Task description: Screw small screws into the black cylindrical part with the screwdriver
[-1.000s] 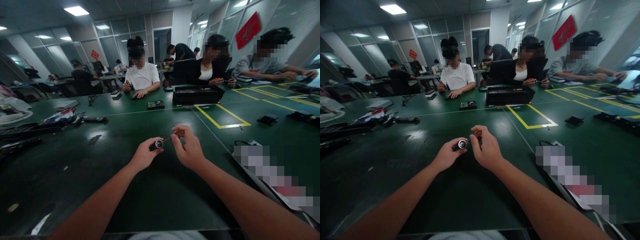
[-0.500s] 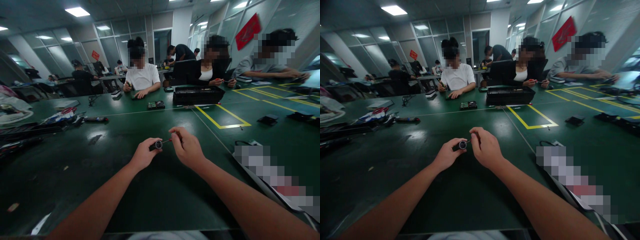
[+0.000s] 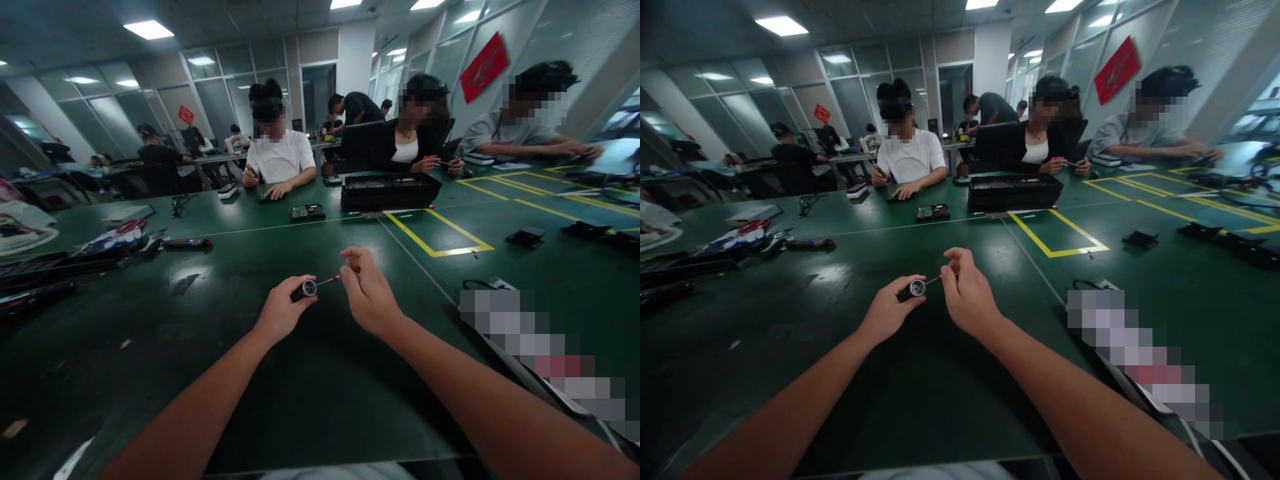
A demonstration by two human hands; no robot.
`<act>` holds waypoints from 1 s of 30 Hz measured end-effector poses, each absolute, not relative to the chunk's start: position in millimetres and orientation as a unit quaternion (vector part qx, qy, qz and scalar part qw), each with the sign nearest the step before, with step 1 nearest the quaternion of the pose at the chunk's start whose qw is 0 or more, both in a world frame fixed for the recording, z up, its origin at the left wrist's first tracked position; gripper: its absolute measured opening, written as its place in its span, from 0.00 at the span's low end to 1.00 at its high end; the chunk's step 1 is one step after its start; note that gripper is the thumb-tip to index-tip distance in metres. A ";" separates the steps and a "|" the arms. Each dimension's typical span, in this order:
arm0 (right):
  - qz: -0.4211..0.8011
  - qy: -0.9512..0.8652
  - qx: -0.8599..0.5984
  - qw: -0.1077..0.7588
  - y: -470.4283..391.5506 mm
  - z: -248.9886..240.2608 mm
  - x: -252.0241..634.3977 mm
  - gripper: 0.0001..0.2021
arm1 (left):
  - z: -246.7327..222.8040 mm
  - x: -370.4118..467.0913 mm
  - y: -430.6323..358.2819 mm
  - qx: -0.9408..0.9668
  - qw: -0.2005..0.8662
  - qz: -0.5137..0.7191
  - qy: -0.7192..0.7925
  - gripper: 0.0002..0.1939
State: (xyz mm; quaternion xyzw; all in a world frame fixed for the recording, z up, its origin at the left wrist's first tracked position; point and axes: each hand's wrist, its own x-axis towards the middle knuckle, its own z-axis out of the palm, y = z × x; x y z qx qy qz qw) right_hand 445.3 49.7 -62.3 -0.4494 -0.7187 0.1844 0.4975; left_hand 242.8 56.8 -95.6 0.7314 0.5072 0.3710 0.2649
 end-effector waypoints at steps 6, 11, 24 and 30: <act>0.369 -0.570 -0.449 0.581 63.9 -70.2 444.3 0.12 | -88.0 244.7 54.1 0.788 0.210 0.349 0.461 0.18; 0.406 -0.464 -0.460 0.638 71.9 -74.6 445.9 0.14 | -88.2 244.2 56.6 0.785 0.195 0.338 0.482 0.20; 0.281 -0.625 -0.450 0.572 55.7 -71.3 443.6 0.12 | -87.5 246.2 52.3 0.767 0.216 0.337 0.502 0.19; 0.202 -0.644 -0.507 0.536 51.4 -60.4 447.0 0.16 | -90.2 245.5 53.3 0.756 0.207 0.353 0.510 0.19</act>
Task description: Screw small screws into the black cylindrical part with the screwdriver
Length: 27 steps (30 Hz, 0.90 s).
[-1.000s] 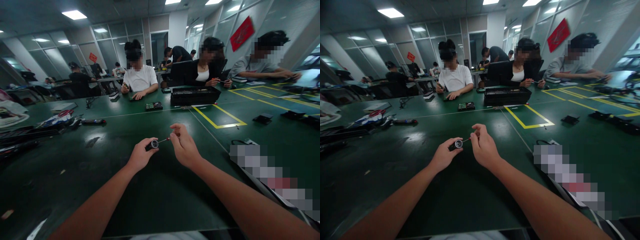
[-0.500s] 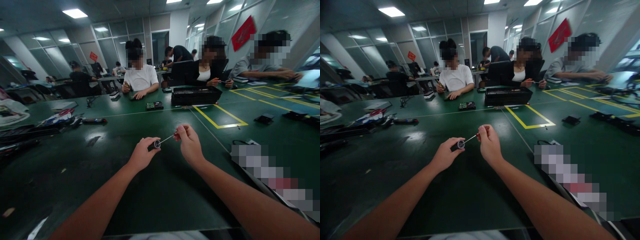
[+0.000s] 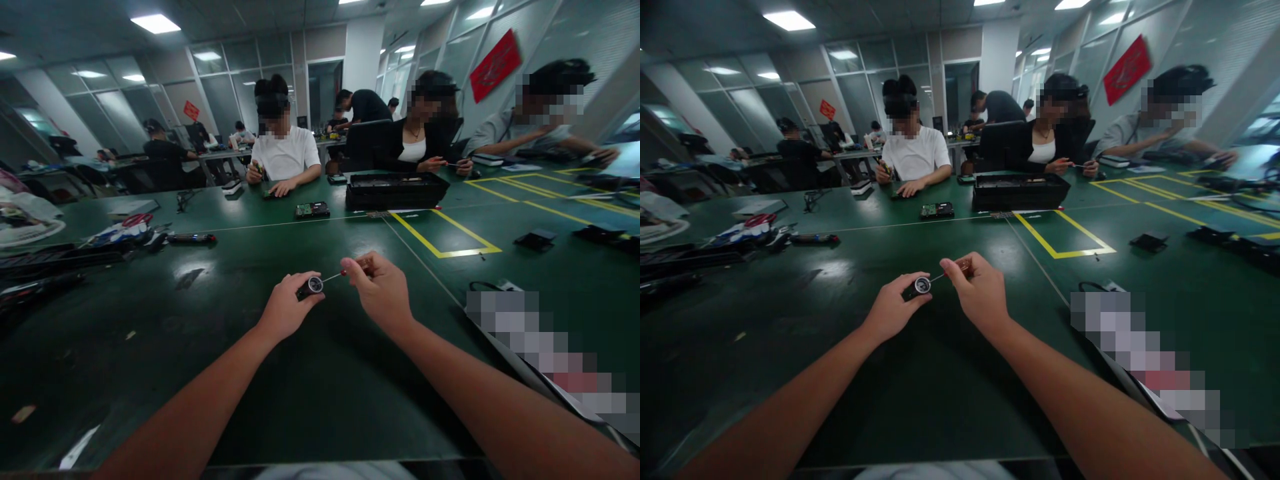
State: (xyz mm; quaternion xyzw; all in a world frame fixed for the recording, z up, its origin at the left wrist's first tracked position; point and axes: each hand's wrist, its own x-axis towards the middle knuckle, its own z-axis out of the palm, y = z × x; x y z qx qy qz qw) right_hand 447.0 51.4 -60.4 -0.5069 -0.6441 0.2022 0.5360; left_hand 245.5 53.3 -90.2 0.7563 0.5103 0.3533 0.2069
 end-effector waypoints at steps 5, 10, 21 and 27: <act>0.146 -0.658 -0.518 0.527 51.9 -60.4 447.2 0.21 | -91.4 244.2 54.0 0.756 0.194 0.365 0.507 0.19; 0.174 -0.686 -0.492 0.507 50.0 -60.8 444.3 0.13 | -94.6 241.3 57.0 0.757 0.190 0.371 0.503 0.20; 0.189 -0.747 -0.427 0.474 45.9 -59.3 447.9 0.08 | -92.4 240.0 56.3 0.762 0.190 0.352 0.510 0.19; 0.169 -0.740 -0.475 0.445 45.5 -56.8 444.6 0.15 | -92.7 239.6 56.4 0.762 0.190 0.356 0.506 0.19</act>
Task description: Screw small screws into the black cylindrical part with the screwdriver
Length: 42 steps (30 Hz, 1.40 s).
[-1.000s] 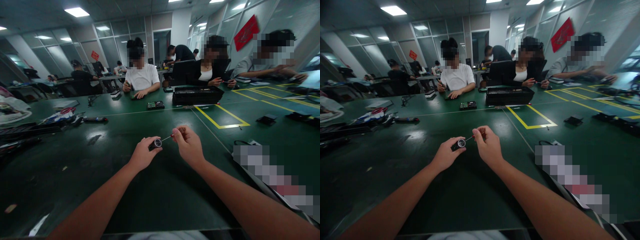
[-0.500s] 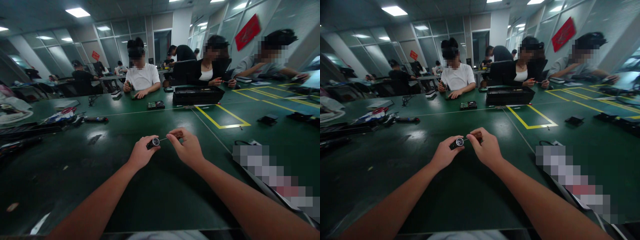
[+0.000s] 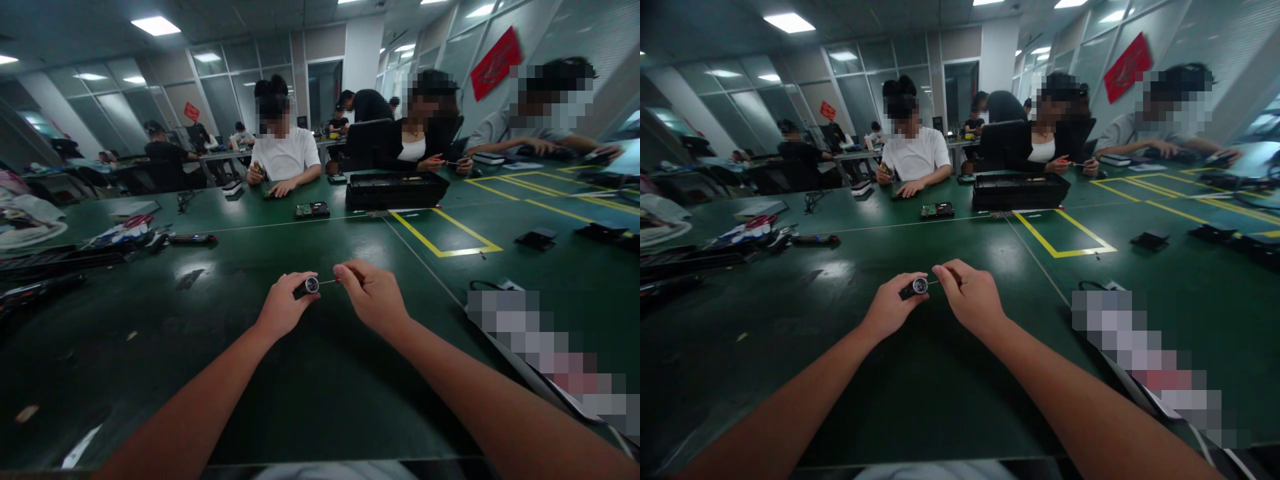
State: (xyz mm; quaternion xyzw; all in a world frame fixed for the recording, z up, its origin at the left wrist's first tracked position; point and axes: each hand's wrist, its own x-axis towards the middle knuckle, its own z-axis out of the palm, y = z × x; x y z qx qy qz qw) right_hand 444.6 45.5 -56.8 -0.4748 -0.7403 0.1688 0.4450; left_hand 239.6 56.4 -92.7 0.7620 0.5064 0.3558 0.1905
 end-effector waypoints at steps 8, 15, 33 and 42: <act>0.169 -0.762 -0.447 0.437 43.7 -56.0 444.8 0.11 | -94.1 234.4 58.3 0.751 0.180 0.371 0.516 0.20; 0.166 -0.748 -0.487 0.420 47.5 -57.1 444.2 0.15 | -94.8 234.8 58.8 0.758 0.171 0.368 0.510 0.20; 0.206 -0.743 -0.457 0.443 48.6 -57.5 446.8 0.11 | -95.1 234.9 56.7 0.767 0.173 0.341 0.514 0.20; 0.443 -0.511 -0.430 0.598 65.6 -75.0 443.3 0.13 | -88.2 235.8 56.2 0.798 0.147 0.344 0.472 0.19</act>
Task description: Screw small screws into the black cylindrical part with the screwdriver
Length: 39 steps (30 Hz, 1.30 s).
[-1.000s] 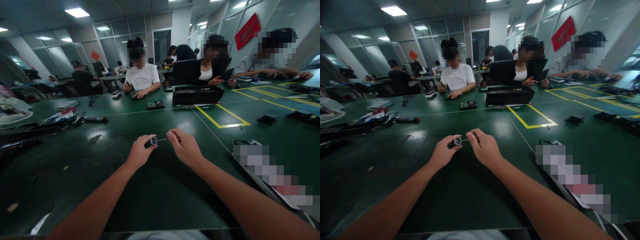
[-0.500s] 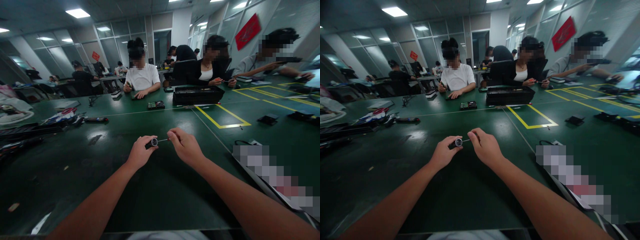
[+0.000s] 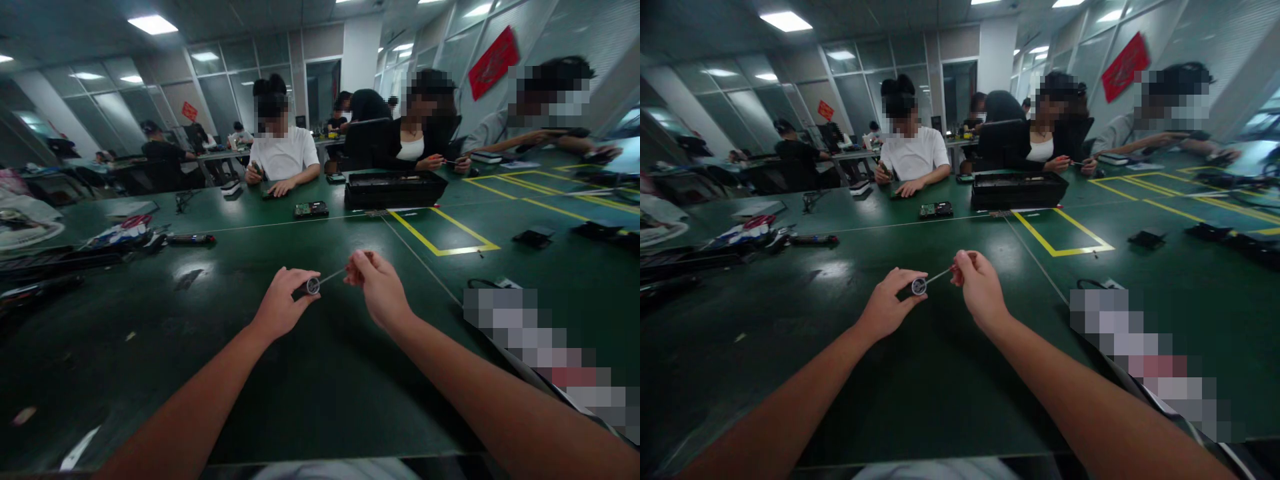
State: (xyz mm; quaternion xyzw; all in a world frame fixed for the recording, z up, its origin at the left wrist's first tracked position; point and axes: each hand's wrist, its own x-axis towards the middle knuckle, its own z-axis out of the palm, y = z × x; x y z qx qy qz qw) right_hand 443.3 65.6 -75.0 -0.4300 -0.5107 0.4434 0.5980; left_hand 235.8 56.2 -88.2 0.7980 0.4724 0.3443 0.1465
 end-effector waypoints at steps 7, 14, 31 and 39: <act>0.383 -0.529 -0.452 0.607 64.4 -78.4 444.1 0.13 | -84.7 237.9 57.5 0.784 0.157 0.308 0.516 0.20; 0.334 -0.572 -0.429 0.614 55.8 -72.1 439.4 0.10 | -81.9 240.9 53.6 0.792 0.157 0.298 0.509 0.20; 0.256 -0.650 -0.427 0.575 53.3 -75.3 443.8 0.10 | -86.0 239.5 55.6 0.796 0.146 0.291 0.510 0.21; 0.185 -0.667 -0.455 0.561 50.2 -68.2 445.1 0.10 | -85.8 239.0 56.0 0.792 0.145 0.285 0.521 0.21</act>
